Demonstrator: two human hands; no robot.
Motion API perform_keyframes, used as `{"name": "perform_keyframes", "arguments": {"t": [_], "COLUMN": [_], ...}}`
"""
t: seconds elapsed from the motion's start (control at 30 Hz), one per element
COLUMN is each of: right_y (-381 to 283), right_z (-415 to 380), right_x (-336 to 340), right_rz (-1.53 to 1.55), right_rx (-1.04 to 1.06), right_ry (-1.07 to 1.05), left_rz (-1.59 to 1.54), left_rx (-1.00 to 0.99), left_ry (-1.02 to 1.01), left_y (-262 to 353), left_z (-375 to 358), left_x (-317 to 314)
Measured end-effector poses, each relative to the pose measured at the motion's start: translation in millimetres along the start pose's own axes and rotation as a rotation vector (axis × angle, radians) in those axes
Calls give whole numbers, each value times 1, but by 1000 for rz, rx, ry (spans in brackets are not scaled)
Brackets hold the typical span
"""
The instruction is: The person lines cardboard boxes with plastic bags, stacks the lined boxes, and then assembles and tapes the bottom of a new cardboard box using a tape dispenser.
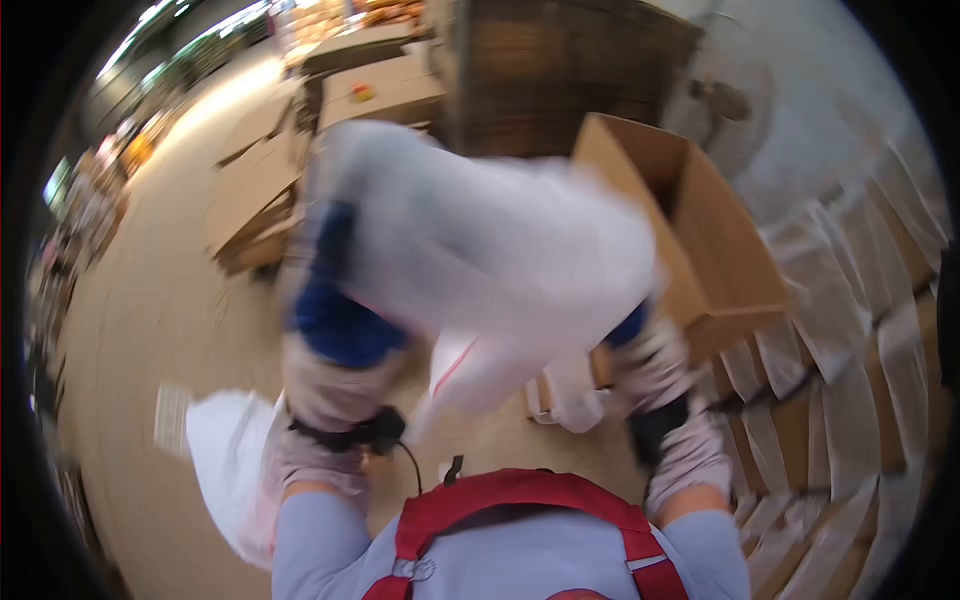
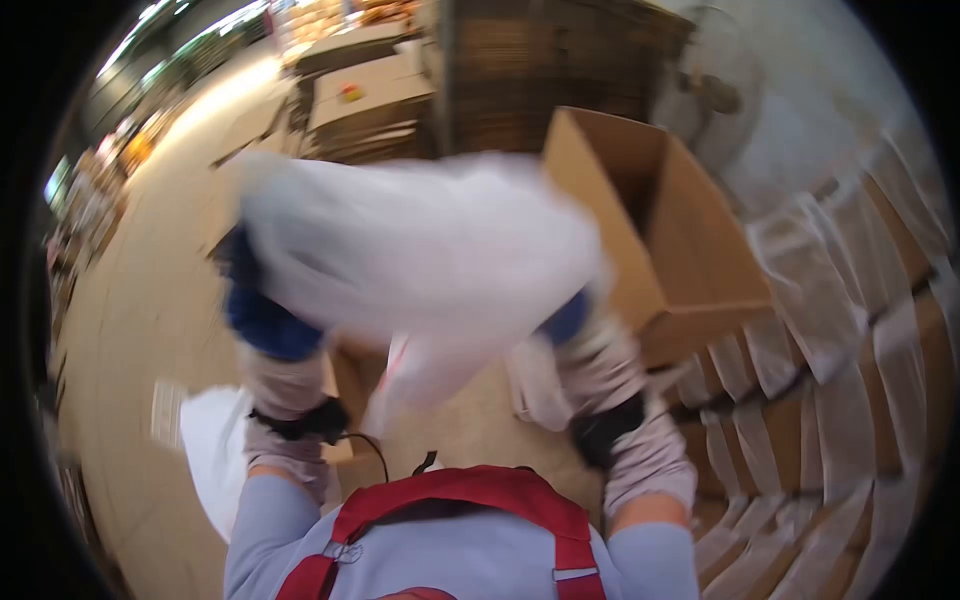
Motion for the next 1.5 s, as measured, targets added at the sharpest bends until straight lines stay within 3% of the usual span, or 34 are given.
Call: {"name": "perform_keyframes", "arguments": {"t": [0.07,0.1,0.17,0.2,0.23,0.27,0.3,0.33,0.37,0.4,0.43,0.47,0.5,0.57,0.6,0.63,0.67,0.7,0.73,0.83,0.87,0.9,0.97,1.0,1.03,1.1,1.17,1.23,1.3,1.37,1.4,1.43,1.47,1.5], "right_y": [-25,-44,-77,-84,-83,-69,-44,-19,1,20,89,106,107,88,86,104,110,112,113,134,142,146,139,133,143,175,187,226,267,285,299,315,332,349], "right_z": [62,82,110,120,123,118,109,89,64,42,-27,-62,-82,-45,-33,-30,-32,-36,-39,-34,-33,-31,-17,-10,-9,-15,-23,-44,-90,-104,-103,-93,-78,-58], "right_x": [158,217,287,301,306,304,296,270,248,235,232,231,233,273,293,305,306,302,298,306,307,305,287,280,272,279,322,347,387,423,437,449,457,454], "right_rz": [-299,-431,-688,-830,-973,-1117,-1247,-1355,-1315,-1134,-617,-393,-170,32,240,168,184,352,521,936,1035,1037,1216,1204,1158,1121,188,1151,792,274,275,65,-145,-246], "right_rx": [-14,37,148,173,176,139,33,-170,-362,-410,-77,33,146,-560,-771,-732,-712,-792,-871,-809,-760,-764,-707,-853,-893,-588,-449,-418,-622,-415,-415,-423,-425,-478], "right_ry": [345,441,490,442,349,206,-7,-402,-901,-1276,-1110,-1082,-1050,-1007,-722,-599,-611,-551,-484,-261,-198,-189,-145,-34,-13,61,123,573,690,475,478,368,254,314], "left_rz": [165,203,407,911,1097,1094,773,448,612,751,897,916,775,707,741,746,696,651,660,1288,1227,1228,1753,1810,2095,1967,1199,651,549,618,899,1174,1544,1909], "left_rx": [-15,-36,-111,-217,-228,-235,-167,-99,-7,-76,-147,43,315,400,447,435,460,483,469,325,282,291,443,146,-289,154,295,169,-53,-67,-107,-142,-295,-458], "left_ry": [-454,-321,-257,-69,27,16,-95,-198,-134,-158,-181,-155,77,113,205,231,162,92,208,220,152,149,331,25,-245,-48,6,52,372,643,553,455,405,337], "left_y": [31,28,10,13,3,-20,-50,-71,-81,-99,-117,-129,-148,-165,-171,-175,-181,-184,-194,-196,-206,-218,-233,-243,-247,-236,-210,-152,-123,-70,-37,-13,6,23], "left_z": [31,49,90,99,112,125,138,150,162,172,185,202,207,227,240,249,257,263,266,289,300,308,315,321,323,319,311,291,266,245,242,244,259,283], "left_x": [-27,-25,-26,-29,-33,-42,-50,-56,-56,-58,-58,-45,-62,-47,-32,-28,-29,-33,-42,-34,-29,-41,-66,-59,-72,-62,-35,16,15,54,63,69,68,66]}}
Point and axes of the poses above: each hand's wrist, its own z-axis towards the middle knuckle, its own x-axis out of the back of the hand, y = z × x, the point moved 4 cm from there along z, towards the middle knuckle, and after that the axes turned 10 degrees about x, right-handed, at the moved point
